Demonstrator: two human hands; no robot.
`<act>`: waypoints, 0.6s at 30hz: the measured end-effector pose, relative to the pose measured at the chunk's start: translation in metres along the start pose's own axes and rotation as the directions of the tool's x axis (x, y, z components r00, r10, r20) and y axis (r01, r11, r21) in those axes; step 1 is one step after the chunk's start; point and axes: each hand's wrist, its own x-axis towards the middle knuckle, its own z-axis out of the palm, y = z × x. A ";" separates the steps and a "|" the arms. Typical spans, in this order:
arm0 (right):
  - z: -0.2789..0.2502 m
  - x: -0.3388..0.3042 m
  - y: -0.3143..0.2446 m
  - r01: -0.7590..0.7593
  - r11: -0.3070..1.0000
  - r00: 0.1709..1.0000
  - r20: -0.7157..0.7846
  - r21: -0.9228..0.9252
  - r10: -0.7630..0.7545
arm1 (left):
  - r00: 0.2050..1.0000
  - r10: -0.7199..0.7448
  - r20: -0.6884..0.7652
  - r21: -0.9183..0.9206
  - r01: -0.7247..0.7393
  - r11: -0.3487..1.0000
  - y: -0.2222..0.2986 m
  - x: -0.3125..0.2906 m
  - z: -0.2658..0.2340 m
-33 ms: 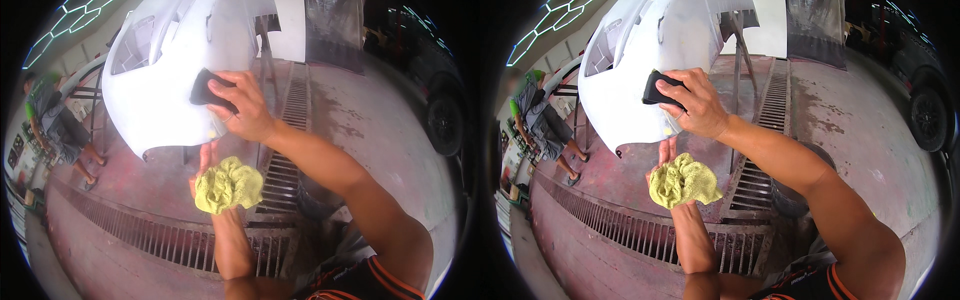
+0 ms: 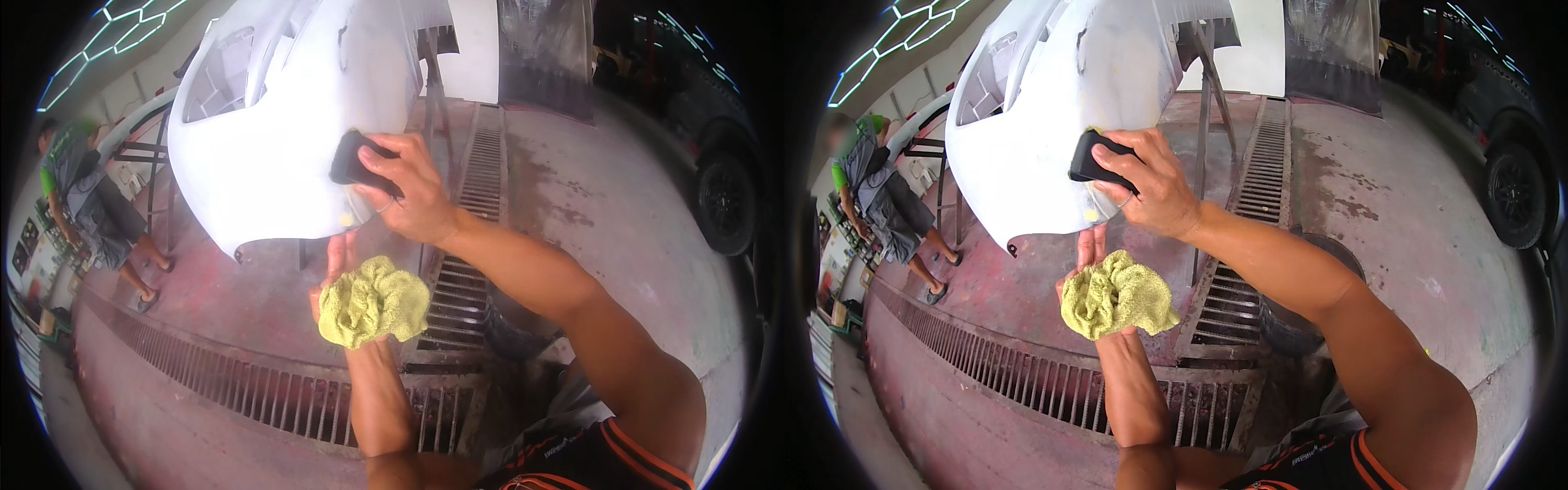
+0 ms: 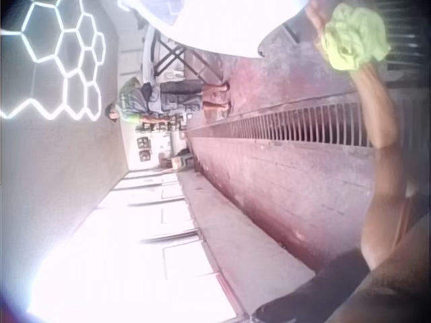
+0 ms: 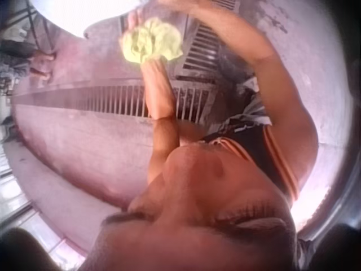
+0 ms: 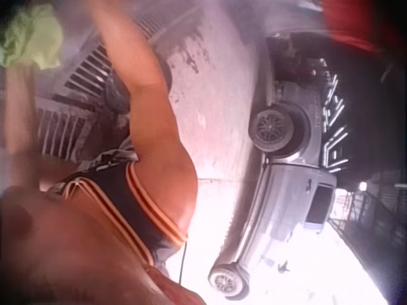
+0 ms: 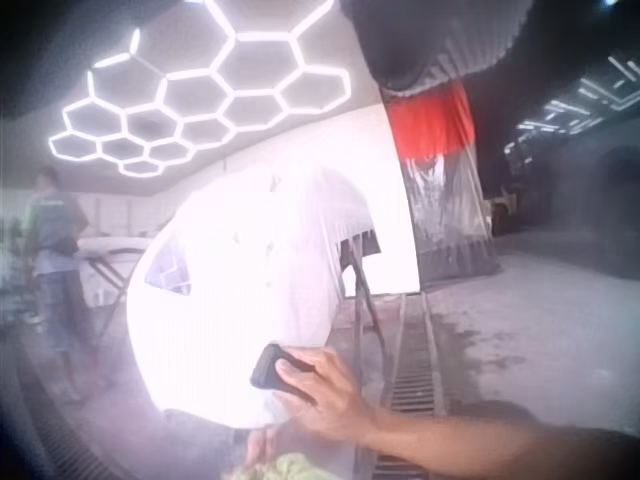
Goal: The person sands a white car bumper with a black sanding block, focusing on a specific area. They repeatedly dip the sanding block into a bucket of water and wipe the surface with a yellow cloth to remove residue. The task involves continuous sanding and cleaning of the same section of the bumper.
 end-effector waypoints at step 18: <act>-0.002 0.008 -0.022 0.059 0.996 0.996 0.073 -0.063 -0.054 | 1.000 0.004 0.031 0.052 -0.005 0.999 0.009 0.007 -0.019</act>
